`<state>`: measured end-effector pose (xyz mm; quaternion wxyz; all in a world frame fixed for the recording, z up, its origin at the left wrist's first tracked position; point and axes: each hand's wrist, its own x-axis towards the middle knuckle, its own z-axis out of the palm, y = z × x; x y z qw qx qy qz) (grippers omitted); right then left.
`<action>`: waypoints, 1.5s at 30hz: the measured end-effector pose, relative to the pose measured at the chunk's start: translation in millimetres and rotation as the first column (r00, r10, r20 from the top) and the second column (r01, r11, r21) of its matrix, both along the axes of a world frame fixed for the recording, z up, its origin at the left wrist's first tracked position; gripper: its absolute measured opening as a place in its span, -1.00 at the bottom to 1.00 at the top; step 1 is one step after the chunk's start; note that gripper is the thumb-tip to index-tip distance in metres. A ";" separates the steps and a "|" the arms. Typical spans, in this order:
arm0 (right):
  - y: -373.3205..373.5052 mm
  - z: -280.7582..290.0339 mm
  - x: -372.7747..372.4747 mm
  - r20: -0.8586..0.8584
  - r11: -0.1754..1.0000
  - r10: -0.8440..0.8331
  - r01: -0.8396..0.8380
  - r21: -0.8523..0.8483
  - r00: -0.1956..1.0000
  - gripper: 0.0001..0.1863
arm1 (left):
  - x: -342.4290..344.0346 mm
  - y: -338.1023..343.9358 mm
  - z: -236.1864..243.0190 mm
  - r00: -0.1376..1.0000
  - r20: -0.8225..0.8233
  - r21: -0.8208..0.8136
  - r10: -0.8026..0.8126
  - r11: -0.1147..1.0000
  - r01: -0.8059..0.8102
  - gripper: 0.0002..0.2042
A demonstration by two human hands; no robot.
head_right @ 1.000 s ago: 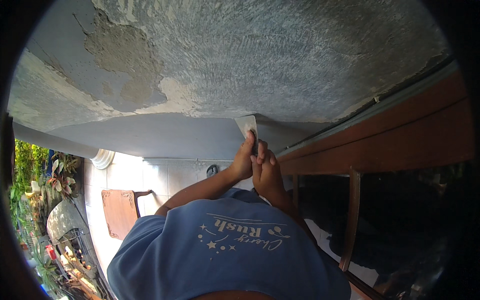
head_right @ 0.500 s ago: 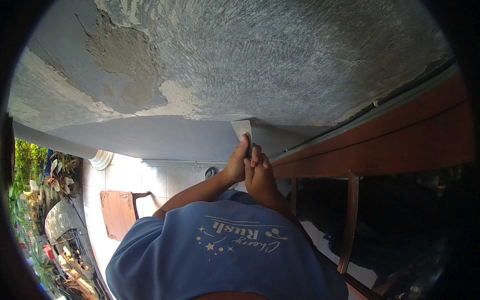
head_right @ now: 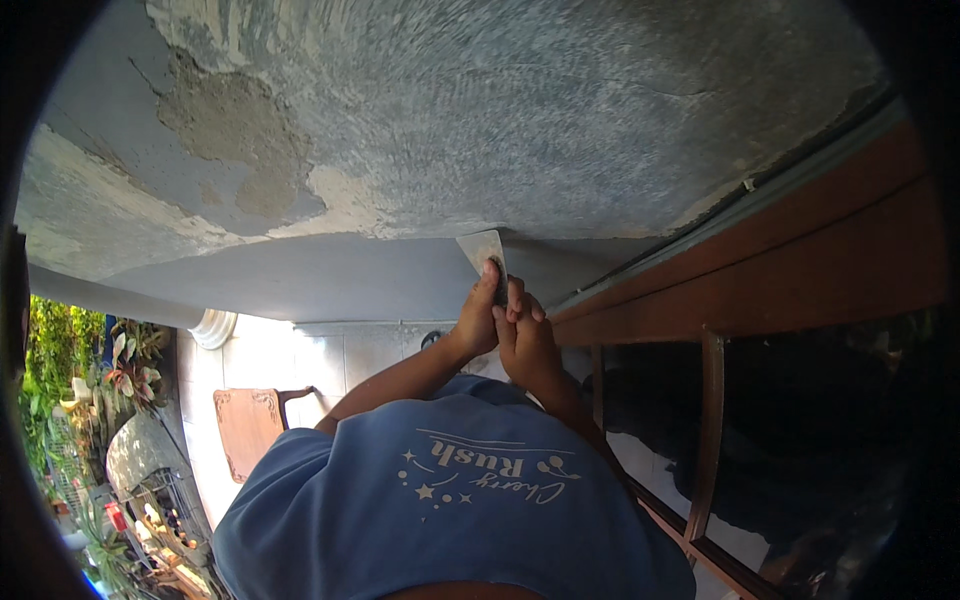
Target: The person scrapes old paint or surface imperfections from an exterior wall using a putty knife scraper.
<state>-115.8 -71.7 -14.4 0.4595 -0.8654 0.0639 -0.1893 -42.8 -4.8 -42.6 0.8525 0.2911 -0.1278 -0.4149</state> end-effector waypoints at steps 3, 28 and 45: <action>-11.7 -2.0 0.0 0.086 0.997 0.073 -0.072 -0.010 0.994 -0.80 | 8.4 2.1 4.5 0.988 0.146 0.093 0.052 0.993 -0.066 -0.40; -10.4 7.9 10.3 -0.026 0.989 0.145 -0.144 0.032 0.989 -0.68 | -3.7 -14.3 8.3 0.965 -0.136 -0.166 0.226 0.955 -0.247 -0.40; -19.4 10.9 -15.4 -0.107 0.986 0.085 -0.099 -0.137 0.991 -0.70 | -10.5 -18.1 12.5 0.997 0.004 -0.056 0.075 0.996 -0.075 -0.40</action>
